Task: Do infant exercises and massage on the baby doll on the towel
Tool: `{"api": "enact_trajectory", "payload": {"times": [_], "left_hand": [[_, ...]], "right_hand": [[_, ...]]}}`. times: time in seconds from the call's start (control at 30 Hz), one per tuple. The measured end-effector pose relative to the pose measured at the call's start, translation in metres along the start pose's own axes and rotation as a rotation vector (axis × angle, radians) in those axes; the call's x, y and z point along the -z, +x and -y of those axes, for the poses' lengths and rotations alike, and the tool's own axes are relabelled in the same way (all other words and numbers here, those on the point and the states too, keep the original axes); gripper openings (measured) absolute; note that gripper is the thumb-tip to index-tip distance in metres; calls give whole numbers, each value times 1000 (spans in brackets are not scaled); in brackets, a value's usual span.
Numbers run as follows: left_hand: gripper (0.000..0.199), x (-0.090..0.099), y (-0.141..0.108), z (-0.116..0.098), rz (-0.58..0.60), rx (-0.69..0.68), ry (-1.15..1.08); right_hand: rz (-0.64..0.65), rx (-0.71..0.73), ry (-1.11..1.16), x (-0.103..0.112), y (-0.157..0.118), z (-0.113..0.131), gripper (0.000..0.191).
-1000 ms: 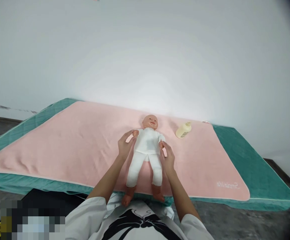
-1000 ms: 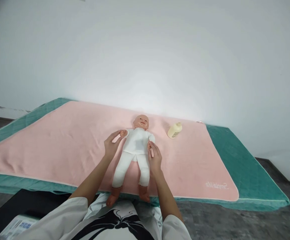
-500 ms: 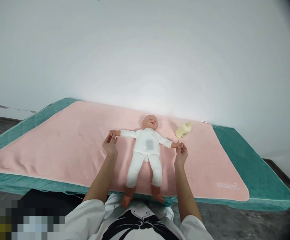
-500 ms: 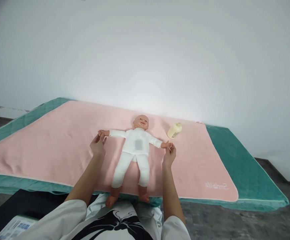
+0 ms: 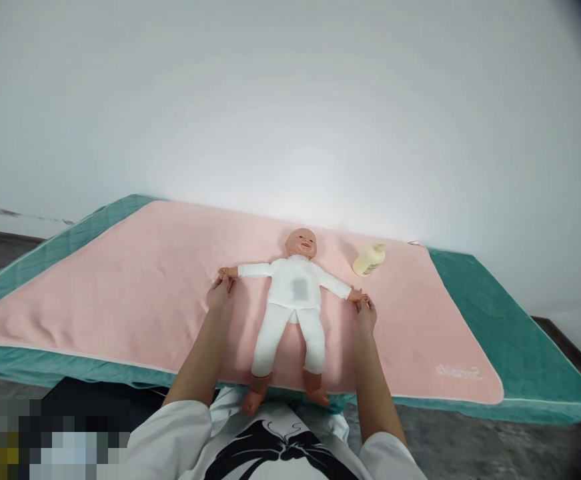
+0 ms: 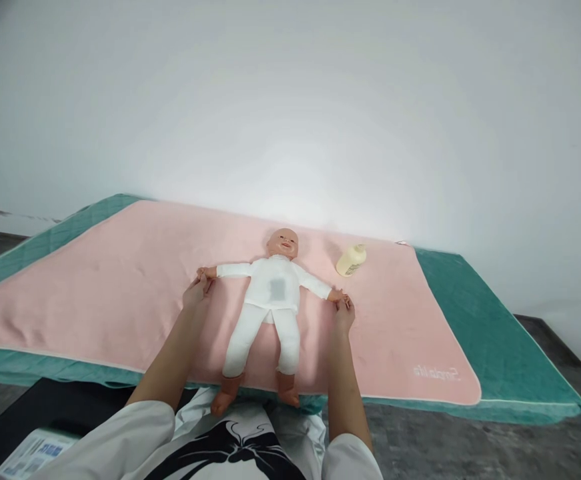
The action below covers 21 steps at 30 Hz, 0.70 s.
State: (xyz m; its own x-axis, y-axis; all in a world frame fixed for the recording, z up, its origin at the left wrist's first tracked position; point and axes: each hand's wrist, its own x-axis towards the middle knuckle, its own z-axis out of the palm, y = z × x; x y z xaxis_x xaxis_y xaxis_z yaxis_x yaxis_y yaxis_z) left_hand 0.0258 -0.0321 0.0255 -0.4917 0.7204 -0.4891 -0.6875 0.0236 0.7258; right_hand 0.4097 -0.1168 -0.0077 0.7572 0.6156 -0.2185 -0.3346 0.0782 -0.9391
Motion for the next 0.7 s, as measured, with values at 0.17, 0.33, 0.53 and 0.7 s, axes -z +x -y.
{"api": "enact_trajectory", "payload": {"times": [0.17,0.33,0.53,0.7], "left_hand": [[2,-1,-4,-5,12,2,-6],[4,-1,-12,-5,37,-44,14],[17,-6,-31,-3,99,-233,24],[31,-19,-53,-6,311,-523,129]], "right_hand": [[0,2,-4,1,-4,3,28],[-8,83,3,-4,-15,14,45],[26,272,-36,-21,-43,39,57],[280,485,-117,-37,-73,55,42]]}}
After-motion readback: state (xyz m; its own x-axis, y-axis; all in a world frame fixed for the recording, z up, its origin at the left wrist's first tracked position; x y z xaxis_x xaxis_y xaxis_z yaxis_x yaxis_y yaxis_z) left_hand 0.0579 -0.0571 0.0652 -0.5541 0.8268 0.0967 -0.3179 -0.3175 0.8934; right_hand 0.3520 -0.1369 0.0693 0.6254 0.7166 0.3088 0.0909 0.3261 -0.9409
